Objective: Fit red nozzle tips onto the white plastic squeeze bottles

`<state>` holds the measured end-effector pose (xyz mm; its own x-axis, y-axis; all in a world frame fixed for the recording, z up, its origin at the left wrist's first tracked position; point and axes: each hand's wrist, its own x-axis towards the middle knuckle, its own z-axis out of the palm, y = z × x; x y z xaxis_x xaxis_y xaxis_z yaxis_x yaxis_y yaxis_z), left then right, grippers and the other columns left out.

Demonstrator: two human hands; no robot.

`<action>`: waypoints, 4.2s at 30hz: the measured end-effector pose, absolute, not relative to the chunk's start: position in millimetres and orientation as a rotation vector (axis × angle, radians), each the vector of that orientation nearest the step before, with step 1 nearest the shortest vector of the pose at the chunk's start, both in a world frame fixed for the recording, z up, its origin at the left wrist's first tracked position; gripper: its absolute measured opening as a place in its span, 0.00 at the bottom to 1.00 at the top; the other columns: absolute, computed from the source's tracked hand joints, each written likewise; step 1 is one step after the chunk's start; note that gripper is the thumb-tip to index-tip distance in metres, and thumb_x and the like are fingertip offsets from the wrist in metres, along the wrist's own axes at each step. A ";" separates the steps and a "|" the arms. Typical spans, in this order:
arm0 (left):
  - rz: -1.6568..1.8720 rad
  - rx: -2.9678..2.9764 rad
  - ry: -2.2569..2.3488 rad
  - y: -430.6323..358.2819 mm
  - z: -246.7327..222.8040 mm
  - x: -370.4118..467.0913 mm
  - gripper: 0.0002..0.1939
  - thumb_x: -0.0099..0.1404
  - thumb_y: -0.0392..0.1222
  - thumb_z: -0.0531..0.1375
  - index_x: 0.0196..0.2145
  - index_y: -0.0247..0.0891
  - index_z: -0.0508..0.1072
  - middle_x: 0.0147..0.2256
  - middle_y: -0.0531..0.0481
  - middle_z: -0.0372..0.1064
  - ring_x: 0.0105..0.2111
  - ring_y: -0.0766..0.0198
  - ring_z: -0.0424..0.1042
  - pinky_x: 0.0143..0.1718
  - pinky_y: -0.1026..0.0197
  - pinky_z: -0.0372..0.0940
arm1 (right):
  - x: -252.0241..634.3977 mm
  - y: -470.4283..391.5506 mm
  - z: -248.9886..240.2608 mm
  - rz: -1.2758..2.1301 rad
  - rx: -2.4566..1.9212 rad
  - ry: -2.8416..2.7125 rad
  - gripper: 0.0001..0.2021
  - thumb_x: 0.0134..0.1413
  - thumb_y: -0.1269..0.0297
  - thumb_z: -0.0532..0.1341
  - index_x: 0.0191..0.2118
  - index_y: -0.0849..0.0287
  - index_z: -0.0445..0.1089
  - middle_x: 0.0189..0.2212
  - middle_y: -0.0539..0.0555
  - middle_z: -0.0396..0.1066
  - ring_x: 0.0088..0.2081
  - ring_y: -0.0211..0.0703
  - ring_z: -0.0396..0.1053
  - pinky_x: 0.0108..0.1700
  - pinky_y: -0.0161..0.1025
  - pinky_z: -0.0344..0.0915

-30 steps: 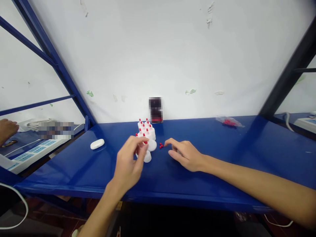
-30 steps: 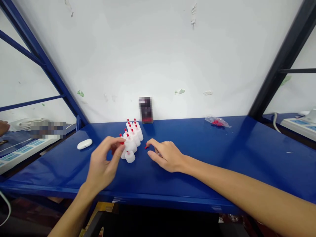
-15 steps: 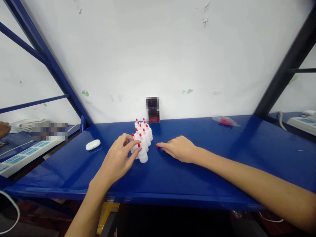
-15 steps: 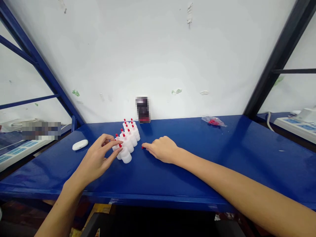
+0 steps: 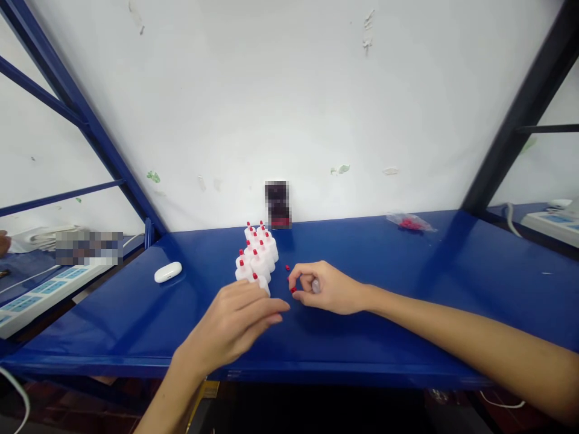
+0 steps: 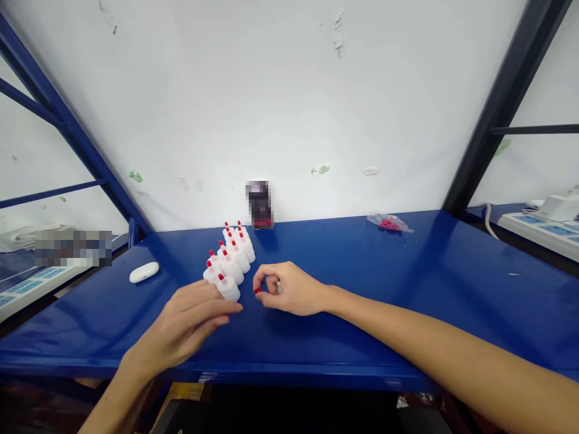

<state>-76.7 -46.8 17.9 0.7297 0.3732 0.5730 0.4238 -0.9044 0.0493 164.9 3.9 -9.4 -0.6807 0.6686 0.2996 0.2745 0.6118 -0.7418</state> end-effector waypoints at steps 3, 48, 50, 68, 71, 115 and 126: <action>-0.973 -2.852 -0.539 -47.1 10.4 -59.6 0.06 0.71 0.37 0.56 0.40 0.39 0.74 0.26 0.53 0.69 0.25 0.68 0.66 0.29 0.62 0.59 | 164.0 -0.7 -8.7 1.324 -0.730 -2.086 0.10 0.54 0.60 0.66 0.39 0.61 0.69 0.15 0.40 0.59 0.18 0.30 0.55 0.25 0.31 0.57; -1.181 -2.754 -0.723 -41.2 -33.1 -18.7 0.12 0.67 0.28 0.55 0.45 0.36 0.73 0.39 0.44 0.72 0.38 0.60 0.73 0.39 0.59 0.72 | 162.6 -15.6 -19.8 0.375 -0.745 -2.481 0.15 0.50 0.61 0.56 0.44 0.56 0.55 0.26 0.48 0.66 0.25 0.43 0.62 0.30 0.37 0.54; -1.242 -2.764 -0.749 -41.0 -34.3 -17.2 0.10 0.66 0.28 0.56 0.43 0.36 0.72 0.37 0.46 0.73 0.37 0.61 0.73 0.39 0.60 0.71 | 162.4 -16.1 -18.8 0.400 -0.748 -2.482 0.15 0.53 0.64 0.53 0.47 0.56 0.54 0.26 0.47 0.66 0.25 0.44 0.64 0.30 0.38 0.55; -1.086 -2.846 -0.847 -47.0 -29.4 -16.5 0.05 0.70 0.35 0.54 0.40 0.36 0.70 0.38 0.46 0.71 0.34 0.61 0.70 0.37 0.59 0.67 | 165.5 -20.9 -15.6 0.506 -0.571 -2.478 0.18 0.55 0.71 0.49 0.52 0.61 0.54 0.28 0.51 0.69 0.25 0.43 0.67 0.29 0.38 0.62; -1.125 -2.898 -0.788 -47.5 -25.7 -16.4 0.07 0.70 0.34 0.52 0.39 0.36 0.70 0.38 0.45 0.70 0.37 0.60 0.69 0.38 0.59 0.67 | 163.3 -20.7 -17.7 0.548 -0.500 -2.424 0.23 0.57 0.66 0.52 0.58 0.62 0.52 0.26 0.48 0.68 0.24 0.42 0.67 0.29 0.38 0.62; 0.223 -2.380 -1.716 -69.7 4.4 -31.4 0.24 0.74 0.38 0.46 0.65 0.29 0.58 0.31 0.37 0.77 0.30 0.45 0.78 0.28 0.51 0.69 | 206.1 45.1 -7.9 0.474 -0.985 -2.223 0.14 0.65 0.62 0.49 0.30 0.59 0.65 0.29 0.50 0.67 0.32 0.41 0.63 0.37 0.39 0.57; 0.159 -2.352 -1.733 -57.8 -6.6 -26.1 0.23 0.73 0.36 0.45 0.63 0.27 0.61 0.31 0.34 0.76 0.31 0.44 0.78 0.29 0.49 0.72 | 203.1 66.2 -25.4 0.323 -0.940 -2.567 0.19 0.68 0.65 0.47 0.60 0.53 0.64 0.44 0.56 0.67 0.44 0.46 0.66 0.47 0.46 0.63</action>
